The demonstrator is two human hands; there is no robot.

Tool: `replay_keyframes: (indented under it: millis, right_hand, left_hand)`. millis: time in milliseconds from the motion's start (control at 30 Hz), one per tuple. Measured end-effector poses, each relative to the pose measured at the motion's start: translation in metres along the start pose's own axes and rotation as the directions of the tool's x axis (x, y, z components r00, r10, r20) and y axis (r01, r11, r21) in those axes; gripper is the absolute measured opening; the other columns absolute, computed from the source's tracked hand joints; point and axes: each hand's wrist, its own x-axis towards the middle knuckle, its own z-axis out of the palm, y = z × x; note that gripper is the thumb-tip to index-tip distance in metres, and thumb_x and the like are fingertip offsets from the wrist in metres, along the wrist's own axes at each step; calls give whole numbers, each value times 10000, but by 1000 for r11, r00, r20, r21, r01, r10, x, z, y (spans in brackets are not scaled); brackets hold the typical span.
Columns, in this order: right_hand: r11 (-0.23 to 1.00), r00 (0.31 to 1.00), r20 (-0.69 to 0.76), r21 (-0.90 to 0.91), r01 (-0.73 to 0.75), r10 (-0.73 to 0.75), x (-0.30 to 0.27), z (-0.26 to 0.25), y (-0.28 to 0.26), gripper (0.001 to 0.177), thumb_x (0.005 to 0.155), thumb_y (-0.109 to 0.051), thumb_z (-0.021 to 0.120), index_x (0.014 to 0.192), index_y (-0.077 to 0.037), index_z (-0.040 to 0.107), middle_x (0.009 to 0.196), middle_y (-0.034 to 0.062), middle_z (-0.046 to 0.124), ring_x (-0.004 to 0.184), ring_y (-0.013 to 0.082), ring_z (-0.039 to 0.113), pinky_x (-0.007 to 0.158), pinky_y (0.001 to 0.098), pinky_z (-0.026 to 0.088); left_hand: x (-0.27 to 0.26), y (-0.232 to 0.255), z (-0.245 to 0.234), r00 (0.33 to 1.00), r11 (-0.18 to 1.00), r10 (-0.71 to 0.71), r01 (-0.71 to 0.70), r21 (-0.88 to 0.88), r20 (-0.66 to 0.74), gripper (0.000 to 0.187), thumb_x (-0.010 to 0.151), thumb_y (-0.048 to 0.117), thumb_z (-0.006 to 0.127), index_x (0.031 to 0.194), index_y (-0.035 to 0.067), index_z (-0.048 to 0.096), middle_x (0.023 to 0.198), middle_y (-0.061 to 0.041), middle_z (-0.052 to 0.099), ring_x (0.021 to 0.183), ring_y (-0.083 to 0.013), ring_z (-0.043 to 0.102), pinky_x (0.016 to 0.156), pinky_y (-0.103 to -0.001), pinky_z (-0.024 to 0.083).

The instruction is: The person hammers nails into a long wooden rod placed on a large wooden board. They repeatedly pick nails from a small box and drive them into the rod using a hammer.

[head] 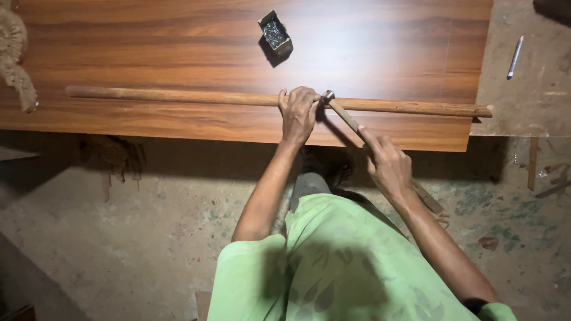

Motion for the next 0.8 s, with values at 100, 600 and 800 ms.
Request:
replay_keyframes:
  millis: [100,600,800]
  right_hand:
    - [999,998,-49,-8,31,-31,0,-9,-5,608,898,-72,739,1457,-251,580,951,132,681,742,313,680,621,428,552]
    - [927,915,-331,210,309,-230,-8,-35,-5,688,842,60,653,1469,-191,520,1092,140,670,878,319,681,750,424,567]
    - [995,990,-102,-10,96,-96,5,-5,-10,718,807,22,774,1463,-181,567,989,159,668,773,345,673,656,432,550]
  left_hand:
    - [1,-2,-1,1000,1000,5,-5,-4,-17,127,918,150,711,1042,154,683,1129,11,658,1234,-212,573,1197,-608,212]
    - [-1,-7,-1,1000,995,-24,23,-98,-2,273,979,83,605,1246,128,571,1134,-34,663,1195,-220,591,1221,-594,199]
    - [-2,-6,-2,998,991,-53,56,-119,27,357,1009,50,536,1357,117,493,1093,-58,651,1168,-239,595,1224,-579,190]
